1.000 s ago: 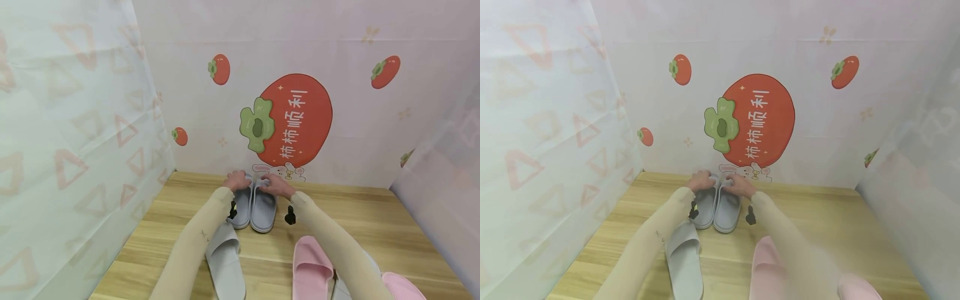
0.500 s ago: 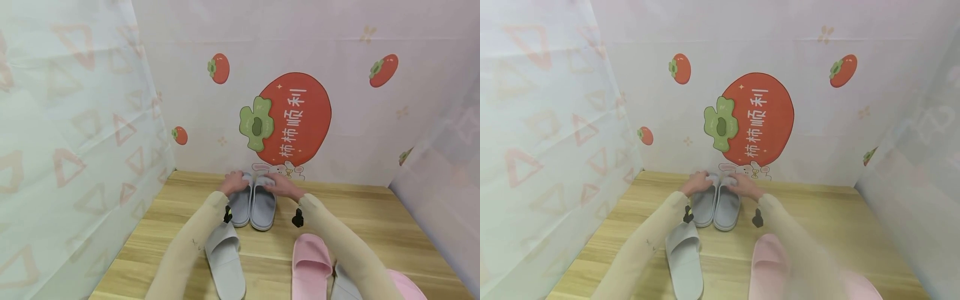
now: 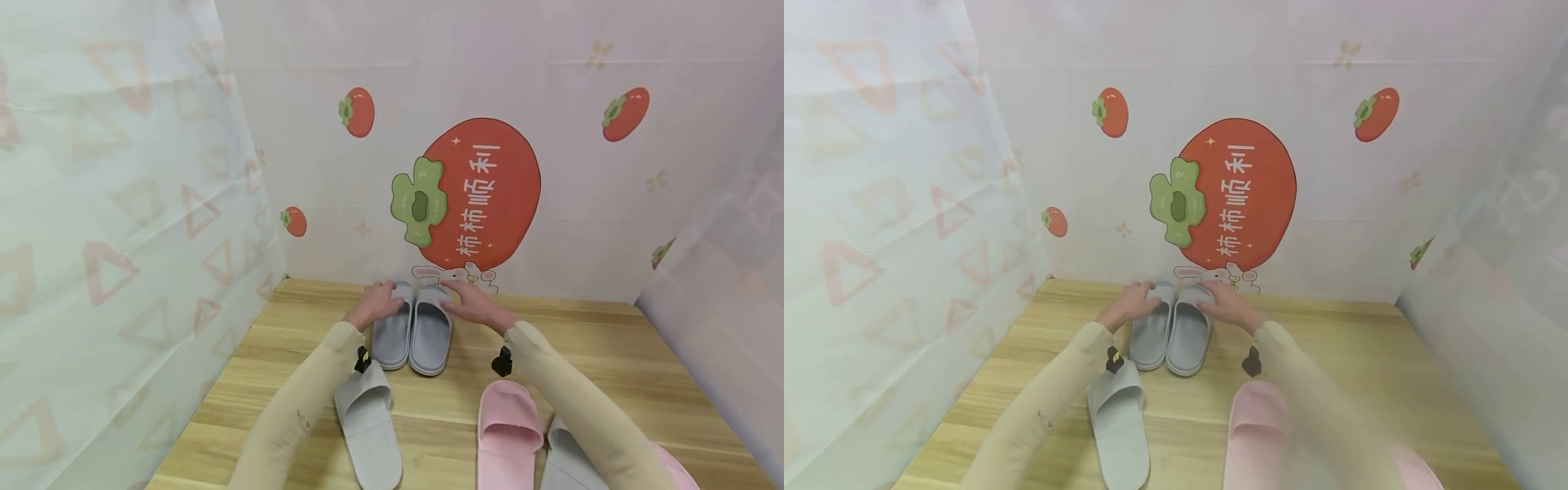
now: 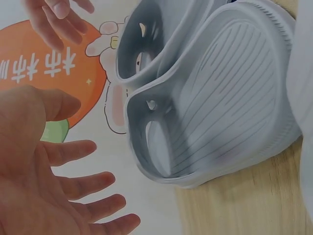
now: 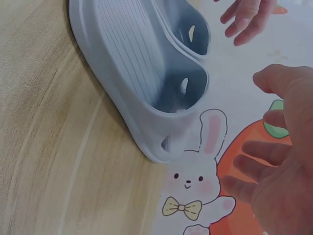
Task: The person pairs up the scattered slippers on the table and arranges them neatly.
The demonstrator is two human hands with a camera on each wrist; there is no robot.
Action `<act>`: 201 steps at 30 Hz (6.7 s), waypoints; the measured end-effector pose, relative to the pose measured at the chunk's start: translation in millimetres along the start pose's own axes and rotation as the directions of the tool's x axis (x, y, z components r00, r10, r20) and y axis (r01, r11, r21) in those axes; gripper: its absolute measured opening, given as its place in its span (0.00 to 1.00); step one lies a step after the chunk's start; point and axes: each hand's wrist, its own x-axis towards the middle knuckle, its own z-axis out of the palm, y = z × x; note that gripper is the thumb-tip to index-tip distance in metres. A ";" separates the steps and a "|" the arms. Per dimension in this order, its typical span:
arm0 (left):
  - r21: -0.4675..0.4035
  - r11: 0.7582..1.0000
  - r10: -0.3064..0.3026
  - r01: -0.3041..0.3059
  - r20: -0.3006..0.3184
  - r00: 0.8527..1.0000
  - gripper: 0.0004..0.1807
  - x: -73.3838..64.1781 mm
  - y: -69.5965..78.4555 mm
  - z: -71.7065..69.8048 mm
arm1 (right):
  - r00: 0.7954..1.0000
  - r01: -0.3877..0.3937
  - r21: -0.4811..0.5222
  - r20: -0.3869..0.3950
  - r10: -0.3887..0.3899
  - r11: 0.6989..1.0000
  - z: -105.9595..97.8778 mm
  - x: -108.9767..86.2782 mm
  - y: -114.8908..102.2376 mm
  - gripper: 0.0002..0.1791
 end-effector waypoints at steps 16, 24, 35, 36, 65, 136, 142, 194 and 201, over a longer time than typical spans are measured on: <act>-0.001 0.998 0.059 -0.059 -0.027 0.998 0.29 -15.9 -10.0 3.3 | 1.000 0.021 -0.040 0.008 -0.021 0.999 -5.3 -25.3 -3.2 0.33; 0.017 0.996 0.089 -0.088 -0.048 0.995 0.28 -26.2 -13.0 5.1 | 1.000 0.019 -0.039 0.001 -0.019 0.999 -12.4 -44.4 -8.7 0.35; -0.002 0.996 0.092 -0.093 -0.049 0.995 0.29 -39.6 -7.8 1.0 | 1.000 0.017 -0.034 -0.012 -0.017 0.999 -14.6 -65.3 -11.7 0.37; 0.005 0.995 0.101 -0.101 -0.052 0.994 0.29 -41.4 -7.1 0.6 | 1.000 0.002 -0.033 -0.009 -0.003 0.999 -15.2 -68.0 -12.6 0.37; -0.017 0.975 0.219 -0.220 -0.044 0.975 0.30 -90.8 -15.2 -1.7 | 0.999 -0.015 -0.088 -0.051 0.011 0.996 -16.6 -130.4 -11.2 0.38; -0.066 0.978 0.203 -0.196 0.129 0.971 0.35 -139.1 -43.8 27.3 | 0.986 -0.082 -0.126 0.132 0.098 0.989 -13.3 -233.4 23.7 0.44; -0.069 0.979 0.202 -0.192 0.187 0.962 0.33 -142.9 -40.6 22.7 | 0.990 -0.008 -0.174 0.135 0.032 0.985 -18.5 -243.8 17.2 0.41; -0.050 0.947 0.320 -0.317 0.214 0.923 0.36 -145.2 -36.0 -9.8 | 0.918 -0.177 -0.166 0.326 0.224 0.970 -76.0 -231.9 -2.3 0.37; -0.049 0.948 0.318 -0.315 0.210 0.924 0.36 -141.5 -28.3 -11.6 | 0.951 -0.089 -0.181 0.278 0.138 0.980 -72.4 -227.5 2.1 0.37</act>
